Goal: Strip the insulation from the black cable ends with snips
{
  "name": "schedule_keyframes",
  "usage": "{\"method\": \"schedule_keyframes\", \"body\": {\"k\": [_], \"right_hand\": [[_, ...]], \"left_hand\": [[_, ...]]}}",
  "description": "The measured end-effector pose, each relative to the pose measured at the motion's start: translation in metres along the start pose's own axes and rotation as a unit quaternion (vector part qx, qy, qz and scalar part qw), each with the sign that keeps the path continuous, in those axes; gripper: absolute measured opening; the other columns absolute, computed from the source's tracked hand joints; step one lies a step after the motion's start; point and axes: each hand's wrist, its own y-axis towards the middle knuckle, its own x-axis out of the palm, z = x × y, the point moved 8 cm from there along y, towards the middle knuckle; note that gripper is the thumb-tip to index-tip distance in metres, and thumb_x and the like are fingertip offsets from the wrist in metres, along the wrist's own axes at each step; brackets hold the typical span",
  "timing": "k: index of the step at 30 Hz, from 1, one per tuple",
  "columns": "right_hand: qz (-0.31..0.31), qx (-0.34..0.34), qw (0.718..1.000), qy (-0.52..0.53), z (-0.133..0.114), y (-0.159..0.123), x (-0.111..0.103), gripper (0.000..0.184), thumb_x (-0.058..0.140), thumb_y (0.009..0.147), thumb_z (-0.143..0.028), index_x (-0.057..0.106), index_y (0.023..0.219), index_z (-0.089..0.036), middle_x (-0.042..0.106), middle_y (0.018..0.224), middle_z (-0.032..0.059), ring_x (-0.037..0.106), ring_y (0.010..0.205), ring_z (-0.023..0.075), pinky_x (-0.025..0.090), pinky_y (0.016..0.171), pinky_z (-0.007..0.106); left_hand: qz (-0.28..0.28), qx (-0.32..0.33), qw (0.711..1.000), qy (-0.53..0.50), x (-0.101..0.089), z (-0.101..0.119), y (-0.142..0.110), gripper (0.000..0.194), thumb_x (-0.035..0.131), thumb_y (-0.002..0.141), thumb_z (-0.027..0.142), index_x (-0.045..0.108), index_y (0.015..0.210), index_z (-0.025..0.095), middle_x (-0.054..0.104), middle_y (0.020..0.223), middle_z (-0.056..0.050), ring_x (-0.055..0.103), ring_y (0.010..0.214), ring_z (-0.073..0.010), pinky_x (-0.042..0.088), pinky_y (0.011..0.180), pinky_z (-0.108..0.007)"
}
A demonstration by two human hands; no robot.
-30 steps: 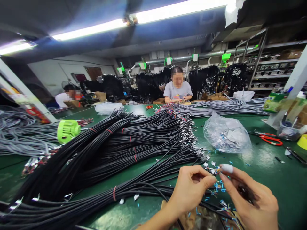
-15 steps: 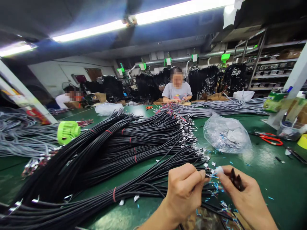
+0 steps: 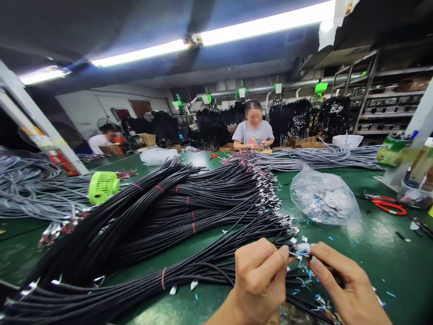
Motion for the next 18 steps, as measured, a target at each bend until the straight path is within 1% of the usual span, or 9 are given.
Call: {"method": "schedule_keyframes", "body": {"k": [4, 6, 10, 14, 18], "right_hand": [[-0.028, -0.009, 0.999, -0.016, 0.0004, -0.0011, 0.0033, 0.034, 0.051, 0.089, -0.04, 0.074, 0.101, -0.018, 0.074, 0.103, 0.0107, 0.07, 0.095, 0.023, 0.052, 0.091, 0.031], [-0.033, -0.01, 0.999, -0.017, 0.0014, -0.0007, 0.0047, 0.033, 0.052, 0.088, -0.039, 0.075, 0.101, -0.018, 0.074, 0.103, 0.0109, 0.07, 0.095, 0.0234, 0.053, 0.089, 0.031], [-0.025, 0.003, 1.0, 0.007, 0.0006, 0.0007, 0.0044, 0.034, 0.052, 0.088, -0.04, 0.074, 0.1, -0.017, 0.074, 0.103, 0.0119, 0.071, 0.092, 0.0242, 0.055, 0.085, 0.033], [-0.028, 0.015, 0.999, 0.018, -0.0012, 0.0001, 0.0046, 0.034, 0.053, 0.087, -0.04, 0.075, 0.099, -0.017, 0.074, 0.102, 0.0121, 0.07, 0.093, 0.0252, 0.056, 0.083, 0.033], [0.011, 0.013, 1.0, 0.015, -0.003, 0.0011, -0.0014, 0.034, 0.055, 0.085, -0.042, 0.077, 0.091, -0.018, 0.076, 0.095, 0.0113, 0.073, 0.084, 0.0246, 0.057, 0.081, 0.033]], "left_hand": [[-0.014, -0.005, 1.0, 0.002, 0.0021, -0.001, 0.0, 0.016, 0.059, 0.075, -0.004, 0.064, 0.075, 0.011, 0.055, 0.051, -0.001, 0.046, 0.046, -0.0099, 0.035, 0.045, -0.021], [-0.016, 0.0, 1.0, 0.009, 0.0025, -0.0003, -0.0001, 0.015, 0.059, 0.075, -0.003, 0.064, 0.075, 0.011, 0.055, 0.05, -0.001, 0.045, 0.046, -0.01, 0.035, 0.045, -0.022], [-0.008, 0.019, 0.999, 0.027, 0.0017, 0.0025, -0.0008, 0.016, 0.059, 0.074, -0.004, 0.064, 0.078, 0.01, 0.055, 0.05, -0.001, 0.045, 0.045, -0.0102, 0.034, 0.045, -0.022], [-0.009, 0.038, 0.998, 0.047, 0.0028, 0.0057, -0.0039, 0.015, 0.06, 0.074, -0.005, 0.064, 0.081, 0.008, 0.056, 0.05, -0.002, 0.045, 0.045, -0.0108, 0.034, 0.045, -0.023], [-0.01, 0.04, 0.997, 0.067, 0.0047, 0.0067, -0.0082, 0.014, 0.06, 0.075, -0.004, 0.063, 0.081, 0.009, 0.054, 0.049, -0.001, 0.042, 0.045, -0.0108, 0.033, 0.044, -0.024]]}}
